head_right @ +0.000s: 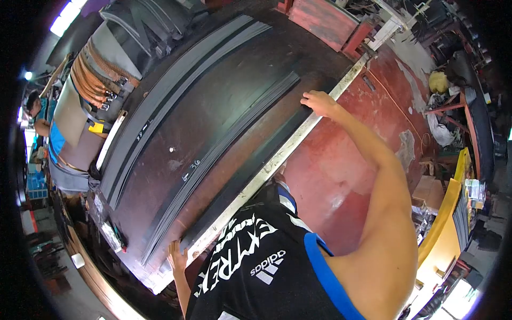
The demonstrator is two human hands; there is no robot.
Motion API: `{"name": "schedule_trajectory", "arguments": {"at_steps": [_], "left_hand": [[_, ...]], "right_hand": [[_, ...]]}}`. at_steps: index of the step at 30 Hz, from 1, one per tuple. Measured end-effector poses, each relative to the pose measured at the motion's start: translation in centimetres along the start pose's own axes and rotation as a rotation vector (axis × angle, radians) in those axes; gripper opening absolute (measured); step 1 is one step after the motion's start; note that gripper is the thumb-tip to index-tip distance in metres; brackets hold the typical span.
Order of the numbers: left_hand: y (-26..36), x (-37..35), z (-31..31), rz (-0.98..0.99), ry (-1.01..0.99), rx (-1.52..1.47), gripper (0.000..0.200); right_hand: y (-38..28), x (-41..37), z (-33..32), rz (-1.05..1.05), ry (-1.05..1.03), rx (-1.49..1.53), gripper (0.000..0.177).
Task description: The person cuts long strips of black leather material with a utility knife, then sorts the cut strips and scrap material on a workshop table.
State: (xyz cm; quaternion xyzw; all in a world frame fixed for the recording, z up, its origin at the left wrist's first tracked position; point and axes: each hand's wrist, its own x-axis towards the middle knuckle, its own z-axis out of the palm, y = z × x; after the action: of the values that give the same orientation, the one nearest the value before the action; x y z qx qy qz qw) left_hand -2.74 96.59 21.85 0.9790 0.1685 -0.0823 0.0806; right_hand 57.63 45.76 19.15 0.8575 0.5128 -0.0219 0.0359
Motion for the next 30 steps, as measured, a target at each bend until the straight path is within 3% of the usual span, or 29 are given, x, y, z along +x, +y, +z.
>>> {"name": "schedule_trajectory", "arguments": {"at_steps": [4, 7, 14, 15, 18, 19, 20, 22, 25, 26, 27, 30], "left_hand": [[1.3, 0.9, 0.8, -0.032, -0.039, 0.015, 0.048], [0.9, 1.5, 1.0, -0.007, -0.057, 0.023, 0.046], [2.1, 1.9, 0.8, -0.037, -0.137, 0.044, 0.045], [2.7, 2.0, 0.7, -0.051, -0.152, 0.058, 0.045], [4.3, 2.1, 1.2, -0.083, -0.141, 0.074, 0.045], [4.7, 2.1, 1.2, -0.094, -0.12, 0.072, 0.046], [5.0, 2.0, 1.8, -0.078, -0.123, 0.091, 0.046], [5.1, 1.9, 2.6, -0.2, -0.116, 0.165, 0.048], [7.6, 4.1, 2.5, -0.246, -0.207, 0.177, 0.052], [10.4, 6.2, 2.0, -0.244, -0.252, 0.145, 0.053], [12.9, 7.9, 1.7, -0.247, -0.256, 0.152, 0.053], [18.5, 11.9, 1.3, -0.061, -0.177, 0.119, 0.051]], "right_hand": [[0.9, -0.2, 0.0, 0.086, -0.023, -0.072, 0.039], [1.1, -0.3, 0.3, 0.024, 0.01, -0.142, 0.03], [2.6, -1.1, 0.7, 0.029, -0.023, -0.182, 0.035], [3.1, -1.4, 0.9, -0.032, 0.078, -0.244, 0.031], [4.4, -1.3, 1.1, -0.069, 0.12, -0.137, 0.033], [4.8, -1.4, 0.9, -0.088, 0.096, -0.077, 0.038], [6.1, -1.5, 3.3, -0.158, 0.226, -0.057, 0.044], [6.3, -1.4, 4.2, -0.199, 0.269, -0.089, 0.045], [6.1, -1.3, 3.9, -0.164, 0.267, 0.073, 0.025], [6.4, -1.2, 5.1, -0.183, 0.432, 0.119, 0.022], [6.6, -1.0, 5.8, -0.185, 0.418, 0.162, 0.021], [7.1, 0.0, 5.2, -0.211, 0.341, 0.181, 0.015]]}}
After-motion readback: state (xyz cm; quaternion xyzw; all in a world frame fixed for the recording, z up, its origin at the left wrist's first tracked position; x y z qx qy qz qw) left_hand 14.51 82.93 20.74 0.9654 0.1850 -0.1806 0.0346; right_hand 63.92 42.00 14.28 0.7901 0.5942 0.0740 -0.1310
